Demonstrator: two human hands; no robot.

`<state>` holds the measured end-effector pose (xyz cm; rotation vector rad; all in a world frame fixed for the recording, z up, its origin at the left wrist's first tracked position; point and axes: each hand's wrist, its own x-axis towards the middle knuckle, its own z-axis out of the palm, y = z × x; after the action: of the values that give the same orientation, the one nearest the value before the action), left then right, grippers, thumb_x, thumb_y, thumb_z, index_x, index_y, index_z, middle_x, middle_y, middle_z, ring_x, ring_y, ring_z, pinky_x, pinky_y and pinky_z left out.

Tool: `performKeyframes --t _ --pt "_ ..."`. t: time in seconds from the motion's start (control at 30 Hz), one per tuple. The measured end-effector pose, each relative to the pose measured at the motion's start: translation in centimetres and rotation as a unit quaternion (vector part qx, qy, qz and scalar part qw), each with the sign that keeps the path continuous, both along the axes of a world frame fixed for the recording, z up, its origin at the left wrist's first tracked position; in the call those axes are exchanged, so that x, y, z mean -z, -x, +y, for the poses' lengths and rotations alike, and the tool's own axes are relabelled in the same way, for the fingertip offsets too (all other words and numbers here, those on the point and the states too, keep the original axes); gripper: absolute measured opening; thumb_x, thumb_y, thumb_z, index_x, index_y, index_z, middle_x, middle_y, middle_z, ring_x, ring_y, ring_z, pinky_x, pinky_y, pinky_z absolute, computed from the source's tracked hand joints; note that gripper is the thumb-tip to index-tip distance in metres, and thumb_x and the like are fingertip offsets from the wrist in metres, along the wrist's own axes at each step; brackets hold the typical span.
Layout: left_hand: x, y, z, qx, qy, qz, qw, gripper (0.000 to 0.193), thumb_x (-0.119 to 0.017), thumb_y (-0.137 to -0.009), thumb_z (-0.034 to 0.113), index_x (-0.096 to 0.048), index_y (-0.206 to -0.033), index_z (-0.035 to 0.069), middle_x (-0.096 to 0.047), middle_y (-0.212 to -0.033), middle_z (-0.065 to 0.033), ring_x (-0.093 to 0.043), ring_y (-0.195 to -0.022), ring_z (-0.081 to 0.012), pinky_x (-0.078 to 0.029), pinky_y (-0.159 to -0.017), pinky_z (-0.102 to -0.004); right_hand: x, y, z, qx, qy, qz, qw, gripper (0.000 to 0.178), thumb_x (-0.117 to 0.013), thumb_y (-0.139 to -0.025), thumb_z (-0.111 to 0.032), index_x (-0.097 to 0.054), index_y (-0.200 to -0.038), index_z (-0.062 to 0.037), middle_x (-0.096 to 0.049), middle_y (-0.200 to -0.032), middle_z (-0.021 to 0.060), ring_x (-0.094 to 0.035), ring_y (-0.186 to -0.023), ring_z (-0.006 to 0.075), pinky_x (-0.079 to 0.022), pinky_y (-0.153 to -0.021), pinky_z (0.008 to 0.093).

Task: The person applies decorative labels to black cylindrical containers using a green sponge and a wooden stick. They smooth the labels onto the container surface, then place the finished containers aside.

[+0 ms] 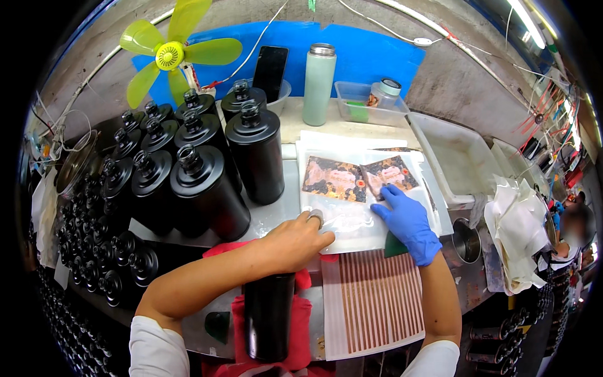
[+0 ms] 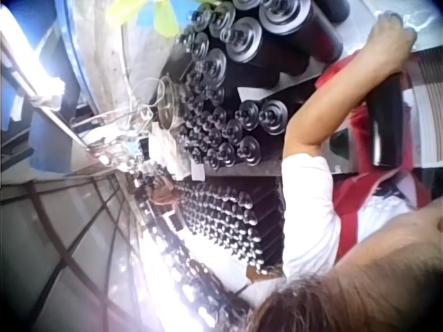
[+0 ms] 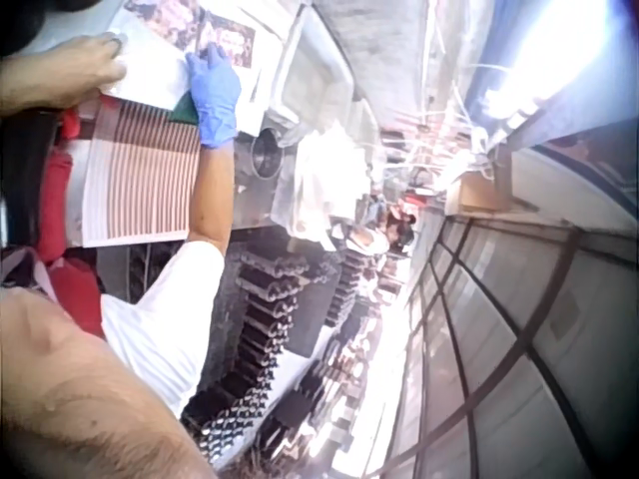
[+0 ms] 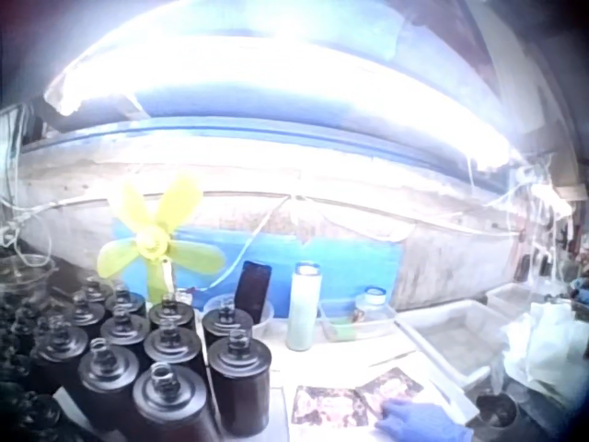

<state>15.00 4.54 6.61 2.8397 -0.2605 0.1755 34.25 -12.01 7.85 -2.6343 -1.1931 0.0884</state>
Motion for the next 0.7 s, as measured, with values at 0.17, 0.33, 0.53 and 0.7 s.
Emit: performKeyframes --t 0.17,0.33,0.53,0.7 --pt "-0.3 0.1 0.2 -0.013 -0.003 0.04 0.999 0.027 -0.064 -0.07 0.007 -0.054 -0.094 0.0 -0.054 -0.093 -0.0237 -0.055 -0.091 -0.0391 -0.052 -0.07 -0.043 0.5 2.5 -4.8 -0.001 -0.008 0.003 1.0 0.055 -0.063 -0.081 -0.039 -0.052 -0.124 -0.0065 -0.05 -0.129 0.0143 -0.055 -0.111 0.0288 -0.044 -0.093 0.0349" --pt "-0.3 0.0 -0.1 -0.017 0.018 0.052 0.998 0.03 -0.067 -0.072 0.013 -0.055 -0.097 0.001 -0.054 -0.096 -0.0249 -0.055 -0.094 -0.0392 -0.05 -0.076 -0.0445 -0.3 3.9 -7.4 0.003 -0.062 0.031 0.998 0.063 -0.073 -0.072 -0.037 -0.053 -0.124 -0.0062 -0.049 -0.13 0.0138 -0.055 -0.111 0.028 -0.045 -0.092 0.0337" --pt "-0.7 -0.2 -0.4 -0.03 0.015 0.059 0.998 0.036 -0.071 -0.072 0.022 -0.057 -0.098 0.003 -0.054 -0.095 -0.0239 -0.057 -0.091 -0.0398 -0.049 -0.076 -0.0438 4.0 5.5 -9.1 -0.059 -0.053 -0.067 0.995 0.068 -0.074 -0.07 -0.029 -0.047 -0.13 -0.0157 -0.045 -0.135 0.007 -0.06 -0.101 0.0274 -0.051 -0.081 0.0339" --pt "-1.4 0.6 0.2 -0.049 0.01 0.07 0.996 0.038 -0.069 -0.075 0.032 -0.058 -0.097 0.004 -0.053 -0.096 -0.0234 -0.057 -0.09 -0.0393 -0.048 -0.077 -0.0429 3.6 5.6 -8.9 -0.052 -0.128 -0.056 0.989 0.065 -0.074 -0.069 -0.021 -0.049 -0.129 -0.0204 -0.049 -0.132 0.0061 -0.062 -0.096 0.0286 -0.052 -0.076 0.035"
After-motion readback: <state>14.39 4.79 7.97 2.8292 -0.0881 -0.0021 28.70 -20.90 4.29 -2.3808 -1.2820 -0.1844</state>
